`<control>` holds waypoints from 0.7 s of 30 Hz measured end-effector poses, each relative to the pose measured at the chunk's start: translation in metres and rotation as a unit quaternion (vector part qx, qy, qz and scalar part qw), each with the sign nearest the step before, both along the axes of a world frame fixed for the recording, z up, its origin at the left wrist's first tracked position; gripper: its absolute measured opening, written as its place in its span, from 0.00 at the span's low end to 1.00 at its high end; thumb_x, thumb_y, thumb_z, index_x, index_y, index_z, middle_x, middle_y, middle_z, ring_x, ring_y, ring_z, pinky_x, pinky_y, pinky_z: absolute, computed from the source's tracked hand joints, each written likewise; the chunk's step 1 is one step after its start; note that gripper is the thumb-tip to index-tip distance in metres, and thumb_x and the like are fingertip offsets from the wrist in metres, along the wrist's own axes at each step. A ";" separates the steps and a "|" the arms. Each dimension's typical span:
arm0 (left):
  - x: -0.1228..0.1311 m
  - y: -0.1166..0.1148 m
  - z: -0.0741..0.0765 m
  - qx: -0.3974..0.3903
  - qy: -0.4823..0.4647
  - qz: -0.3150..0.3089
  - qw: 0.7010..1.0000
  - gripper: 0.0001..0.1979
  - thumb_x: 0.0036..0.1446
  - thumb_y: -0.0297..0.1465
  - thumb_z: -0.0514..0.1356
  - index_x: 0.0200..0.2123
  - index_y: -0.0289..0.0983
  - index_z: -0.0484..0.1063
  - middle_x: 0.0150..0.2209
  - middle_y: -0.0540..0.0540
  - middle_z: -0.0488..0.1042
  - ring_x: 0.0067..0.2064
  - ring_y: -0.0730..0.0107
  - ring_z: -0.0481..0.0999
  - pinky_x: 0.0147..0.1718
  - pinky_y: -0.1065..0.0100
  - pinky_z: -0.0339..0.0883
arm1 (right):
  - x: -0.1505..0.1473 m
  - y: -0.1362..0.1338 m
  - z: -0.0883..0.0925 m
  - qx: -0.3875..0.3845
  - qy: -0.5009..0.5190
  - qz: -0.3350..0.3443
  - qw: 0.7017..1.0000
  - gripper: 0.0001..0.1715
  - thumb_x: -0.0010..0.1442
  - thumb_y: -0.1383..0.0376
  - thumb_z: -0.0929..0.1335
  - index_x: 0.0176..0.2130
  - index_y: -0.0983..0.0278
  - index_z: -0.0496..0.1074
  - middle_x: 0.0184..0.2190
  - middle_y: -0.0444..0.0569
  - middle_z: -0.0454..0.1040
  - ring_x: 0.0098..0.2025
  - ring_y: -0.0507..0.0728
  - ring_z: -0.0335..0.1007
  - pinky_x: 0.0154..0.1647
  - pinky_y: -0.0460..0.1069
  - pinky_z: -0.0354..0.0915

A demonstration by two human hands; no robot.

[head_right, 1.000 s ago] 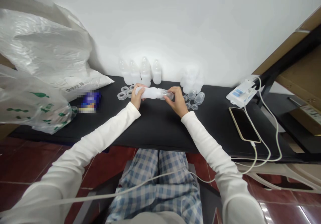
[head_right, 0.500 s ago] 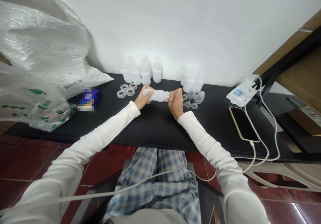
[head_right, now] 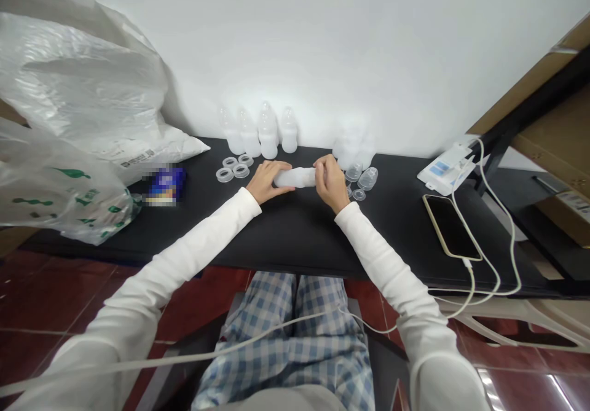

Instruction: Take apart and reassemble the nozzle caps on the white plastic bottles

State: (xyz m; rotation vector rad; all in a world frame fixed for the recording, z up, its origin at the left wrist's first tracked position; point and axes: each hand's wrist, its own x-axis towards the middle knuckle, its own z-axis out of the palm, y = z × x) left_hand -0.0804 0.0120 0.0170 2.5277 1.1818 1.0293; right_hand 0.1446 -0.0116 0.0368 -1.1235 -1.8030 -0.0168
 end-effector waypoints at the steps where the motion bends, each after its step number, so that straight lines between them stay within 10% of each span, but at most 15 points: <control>1: 0.001 0.001 -0.001 0.006 0.002 0.002 1.000 0.25 0.55 0.43 0.69 0.51 0.38 0.70 0.53 0.40 0.75 0.52 0.54 0.72 0.55 0.54 0.65 | 0.000 -0.001 0.000 0.004 -0.008 0.016 1.000 0.21 0.74 0.53 0.53 0.42 0.60 0.65 0.36 0.50 0.72 0.35 0.55 0.69 0.41 0.53 0.69; 7: 0.012 0.013 -0.017 -0.027 -0.104 0.087 0.990 0.17 0.58 0.39 0.67 0.46 0.37 0.68 0.45 0.43 0.73 0.47 0.61 0.74 0.50 0.60 0.70 | 0.005 -0.005 0.012 0.046 -0.115 -0.056 0.991 0.23 0.72 0.54 0.55 0.44 0.65 0.70 0.39 0.57 0.75 0.38 0.59 0.70 0.41 0.55 0.65; 11: 0.022 0.029 -0.026 -0.104 -0.193 0.153 0.964 0.16 0.58 0.36 0.67 0.43 0.37 0.66 0.45 0.42 0.71 0.42 0.66 0.75 0.45 0.63 0.71 | 0.010 -0.010 0.025 -0.118 -0.315 -0.129 0.933 0.31 0.72 0.54 0.54 0.31 0.64 0.76 0.26 0.55 0.76 0.32 0.59 0.72 0.35 0.52 0.57; 21: 0.035 0.054 -0.029 -0.055 -0.223 0.278 0.933 0.20 0.55 0.39 0.69 0.37 0.38 0.61 0.39 0.40 0.70 0.54 0.47 0.73 0.56 0.50 0.64 | 0.018 -0.020 0.034 -0.251 -0.432 -0.153 0.853 0.25 0.71 0.52 0.60 0.43 0.63 0.80 0.35 0.56 0.82 0.37 0.61 0.77 0.33 0.50 0.57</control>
